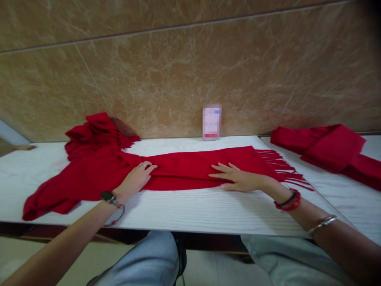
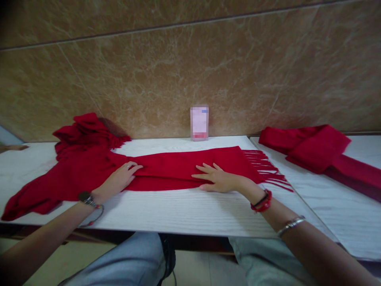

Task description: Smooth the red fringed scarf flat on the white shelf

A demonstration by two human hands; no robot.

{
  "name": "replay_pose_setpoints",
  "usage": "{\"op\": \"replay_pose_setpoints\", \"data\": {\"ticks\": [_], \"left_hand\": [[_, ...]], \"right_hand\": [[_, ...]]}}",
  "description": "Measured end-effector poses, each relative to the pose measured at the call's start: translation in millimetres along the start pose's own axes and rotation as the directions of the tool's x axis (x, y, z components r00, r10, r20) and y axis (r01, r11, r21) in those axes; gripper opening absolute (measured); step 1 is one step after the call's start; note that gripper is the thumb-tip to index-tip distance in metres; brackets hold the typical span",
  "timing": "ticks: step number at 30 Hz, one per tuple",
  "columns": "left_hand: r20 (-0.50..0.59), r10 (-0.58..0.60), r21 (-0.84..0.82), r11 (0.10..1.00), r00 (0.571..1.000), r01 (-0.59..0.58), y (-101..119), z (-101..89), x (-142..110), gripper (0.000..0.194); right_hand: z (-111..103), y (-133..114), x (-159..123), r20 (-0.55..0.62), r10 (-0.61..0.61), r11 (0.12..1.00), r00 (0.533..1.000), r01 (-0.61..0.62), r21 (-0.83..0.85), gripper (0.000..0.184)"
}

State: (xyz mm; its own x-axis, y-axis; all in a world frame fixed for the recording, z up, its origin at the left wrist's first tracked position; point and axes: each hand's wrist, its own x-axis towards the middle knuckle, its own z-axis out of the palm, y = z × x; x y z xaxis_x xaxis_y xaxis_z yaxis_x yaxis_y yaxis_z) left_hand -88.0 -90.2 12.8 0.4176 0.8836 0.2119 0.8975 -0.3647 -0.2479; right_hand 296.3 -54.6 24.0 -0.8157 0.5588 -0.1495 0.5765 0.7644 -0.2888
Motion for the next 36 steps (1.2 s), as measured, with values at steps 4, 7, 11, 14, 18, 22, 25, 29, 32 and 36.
{"op": "replay_pose_setpoints", "data": {"ticks": [4, 7, 11, 14, 18, 22, 25, 29, 32, 36], "left_hand": [[0.004, -0.029, 0.125, 0.992, 1.0, 0.029, -9.9, 2.0, 32.7, 0.044], [-0.037, 0.0, 0.163, 0.987, 0.999, 0.006, -16.1, 0.6, 40.5, 0.038], [-0.129, 0.052, 0.092, 0.995, 0.99, -0.04, -30.4, -11.6, 29.1, 0.03], [-0.23, 0.029, 0.031, 0.999, 0.973, -0.023, -42.9, -23.4, 22.7, 0.031], [-0.259, -0.131, -0.037, 0.991, 0.957, 0.126, -53.5, -17.6, 25.9, 0.031], [-0.095, -0.16, -0.05, 0.986, 0.982, 0.156, -58.3, -9.0, 25.5, 0.033], [-0.159, -0.199, -0.021, 0.98, 0.967, 0.198, -63.4, -30.2, 13.3, 0.034], [-0.151, -0.088, 0.118, 0.987, 0.985, 0.107, -70.5, -54.5, -17.5, 0.036], [0.042, 0.035, 0.106, 0.994, 0.999, -0.039, -72.5, -37.1, -38.7, 0.042], [0.058, -0.047, 0.124, 0.991, 0.997, 0.04, -78.2, -6.1, -50.7, 0.043]], "right_hand": [[7.5, 5.6, 2.4, -0.076, 0.09, 0.994, 0.993, -0.095, -0.062, 0.052], [13.0, 12.6, 1.8, -0.119, 0.108, 0.986, 0.987, -0.122, -0.114, 0.052], [13.4, 19.7, -1.5, -0.15, 0.093, 0.987, 0.984, -0.112, -0.118, 0.05], [9.3, 19.6, -3.0, -0.14, 0.084, 0.991, 0.987, -0.097, -0.09, 0.048], [5.2, 16.9, -3.5, -0.101, 0.094, 0.994, 0.99, -0.1, -0.052, 0.047], [6.3, 17.2, -3.5, -0.124, 0.086, 0.994, 0.989, -0.094, -0.061, 0.044], [6.8, 17.5, -3.8, -0.13, 0.093, 0.995, 0.987, -0.097, -0.027, 0.044], [6.1, 16.9, -5.5, -0.136, 0.066, 0.998, 0.988, -0.069, -0.015, 0.043], [6.3, 17.3, -6.7, -0.125, 0.052, 0.997, 0.991, -0.058, -0.049, 0.041], [4.4, 19.7, -8.7, -0.113, 0.047, 0.998, 0.992, -0.05, -0.024, 0.041]]}}
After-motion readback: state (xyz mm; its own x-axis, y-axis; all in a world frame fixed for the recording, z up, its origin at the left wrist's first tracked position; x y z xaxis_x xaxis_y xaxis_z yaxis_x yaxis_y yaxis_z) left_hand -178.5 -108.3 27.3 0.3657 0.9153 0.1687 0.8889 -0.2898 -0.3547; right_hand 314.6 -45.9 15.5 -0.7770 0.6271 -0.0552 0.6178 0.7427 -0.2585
